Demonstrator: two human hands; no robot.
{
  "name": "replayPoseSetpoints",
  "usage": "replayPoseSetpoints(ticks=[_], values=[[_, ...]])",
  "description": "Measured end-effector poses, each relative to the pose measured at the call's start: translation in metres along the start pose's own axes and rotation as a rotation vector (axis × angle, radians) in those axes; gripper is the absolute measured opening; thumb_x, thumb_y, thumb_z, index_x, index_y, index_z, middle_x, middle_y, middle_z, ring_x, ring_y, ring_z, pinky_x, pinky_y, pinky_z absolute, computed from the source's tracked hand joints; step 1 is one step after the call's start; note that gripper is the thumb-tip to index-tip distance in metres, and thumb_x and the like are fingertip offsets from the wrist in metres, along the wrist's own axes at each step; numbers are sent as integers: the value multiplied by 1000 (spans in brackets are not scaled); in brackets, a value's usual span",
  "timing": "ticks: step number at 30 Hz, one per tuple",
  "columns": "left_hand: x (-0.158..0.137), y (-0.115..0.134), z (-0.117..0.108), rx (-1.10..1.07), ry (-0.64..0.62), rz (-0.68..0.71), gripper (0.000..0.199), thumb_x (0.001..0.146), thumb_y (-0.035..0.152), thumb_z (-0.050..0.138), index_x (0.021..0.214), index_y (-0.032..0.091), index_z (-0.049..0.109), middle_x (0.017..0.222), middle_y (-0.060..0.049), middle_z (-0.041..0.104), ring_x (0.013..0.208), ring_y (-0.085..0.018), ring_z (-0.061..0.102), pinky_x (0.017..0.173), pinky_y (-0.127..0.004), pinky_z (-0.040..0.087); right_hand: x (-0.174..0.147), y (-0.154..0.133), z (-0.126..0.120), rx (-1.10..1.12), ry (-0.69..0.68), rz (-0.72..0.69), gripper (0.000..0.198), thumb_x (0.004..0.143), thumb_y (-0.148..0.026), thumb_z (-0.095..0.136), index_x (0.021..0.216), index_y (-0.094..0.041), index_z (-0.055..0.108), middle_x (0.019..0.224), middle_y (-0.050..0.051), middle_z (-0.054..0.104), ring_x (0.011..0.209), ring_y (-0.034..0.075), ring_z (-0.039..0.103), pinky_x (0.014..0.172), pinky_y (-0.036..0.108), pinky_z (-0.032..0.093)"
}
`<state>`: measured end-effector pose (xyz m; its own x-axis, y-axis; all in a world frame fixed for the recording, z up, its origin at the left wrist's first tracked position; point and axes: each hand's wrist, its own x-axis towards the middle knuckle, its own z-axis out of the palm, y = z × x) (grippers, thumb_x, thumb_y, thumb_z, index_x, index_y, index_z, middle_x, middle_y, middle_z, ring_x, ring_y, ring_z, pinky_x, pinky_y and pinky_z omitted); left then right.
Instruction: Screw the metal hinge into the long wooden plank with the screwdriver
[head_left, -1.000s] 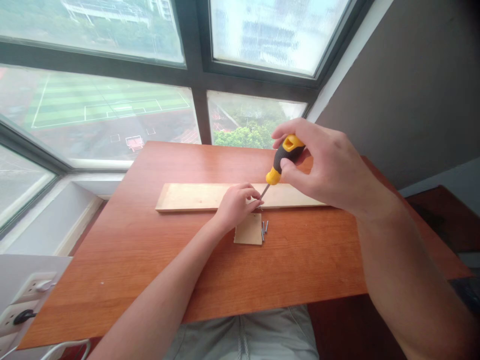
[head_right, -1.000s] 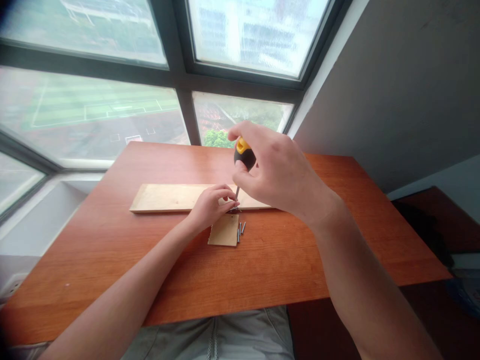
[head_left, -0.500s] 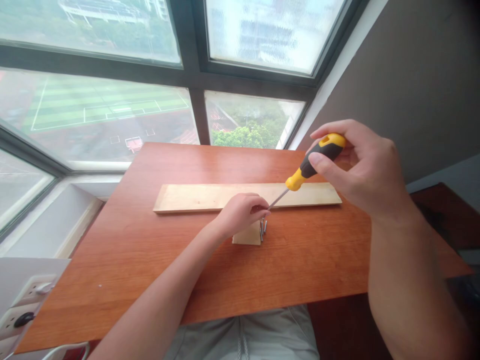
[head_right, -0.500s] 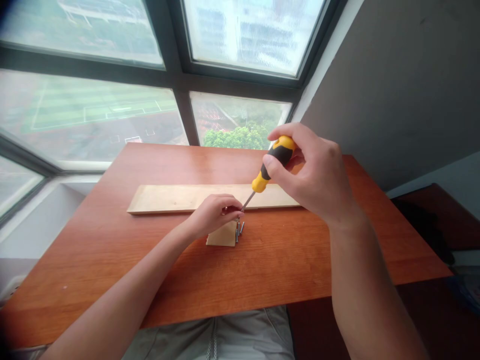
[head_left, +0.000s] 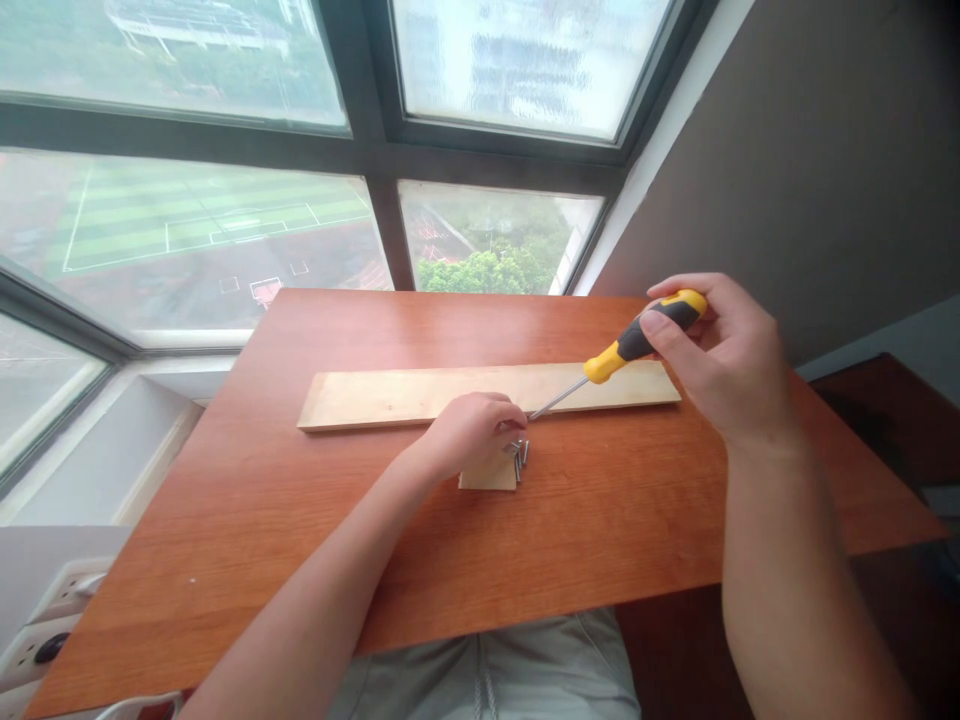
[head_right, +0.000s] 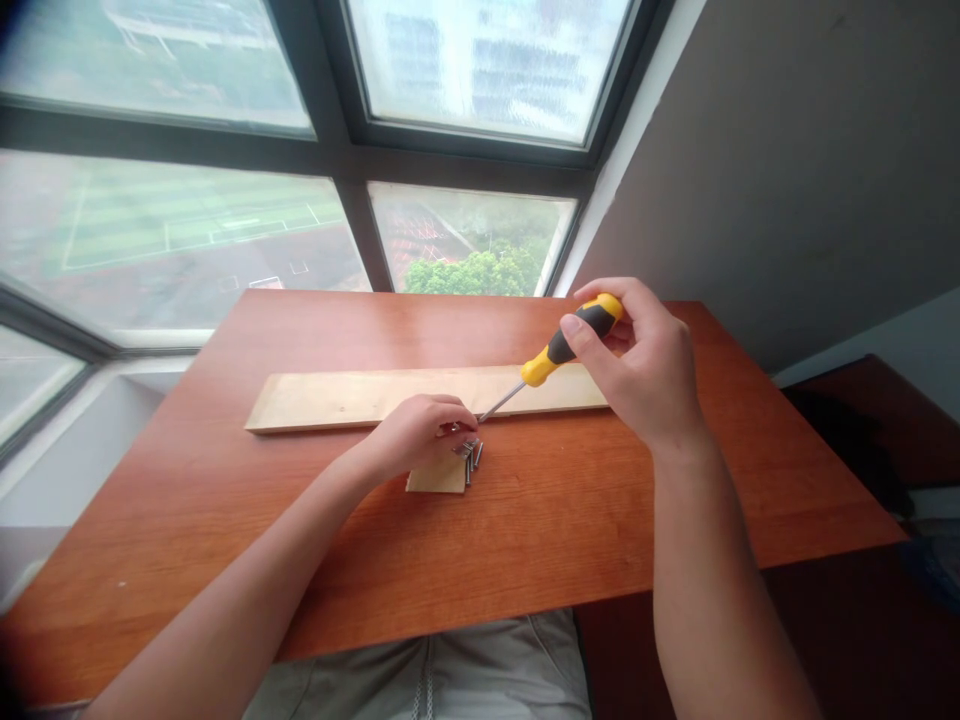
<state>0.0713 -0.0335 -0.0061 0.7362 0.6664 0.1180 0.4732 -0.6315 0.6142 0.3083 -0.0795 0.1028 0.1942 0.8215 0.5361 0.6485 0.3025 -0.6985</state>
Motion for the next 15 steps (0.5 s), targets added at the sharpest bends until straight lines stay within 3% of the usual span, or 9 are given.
replayPoseSetpoints(ticks=[8, 15], values=[[-1, 4, -6, -47, 22, -8, 15, 87, 22, 59, 90, 20, 74, 86, -3, 69, 72, -13, 61, 65, -21, 45, -7, 22, -3, 72, 39, 76, 23, 82, -38, 68, 101, -26, 67, 89, 1, 60, 74, 15, 60, 59, 27, 55], [-3, 14, 2, 41, -47, 60, 16, 88, 26, 59, 88, 21, 75, 86, -2, 67, 70, -12, 60, 63, -22, 42, -16, 41, -3, 172, 68, 191, 26, 81, -40, 69, 101, -24, 67, 83, 0, 58, 68, 13, 57, 54, 23, 52]])
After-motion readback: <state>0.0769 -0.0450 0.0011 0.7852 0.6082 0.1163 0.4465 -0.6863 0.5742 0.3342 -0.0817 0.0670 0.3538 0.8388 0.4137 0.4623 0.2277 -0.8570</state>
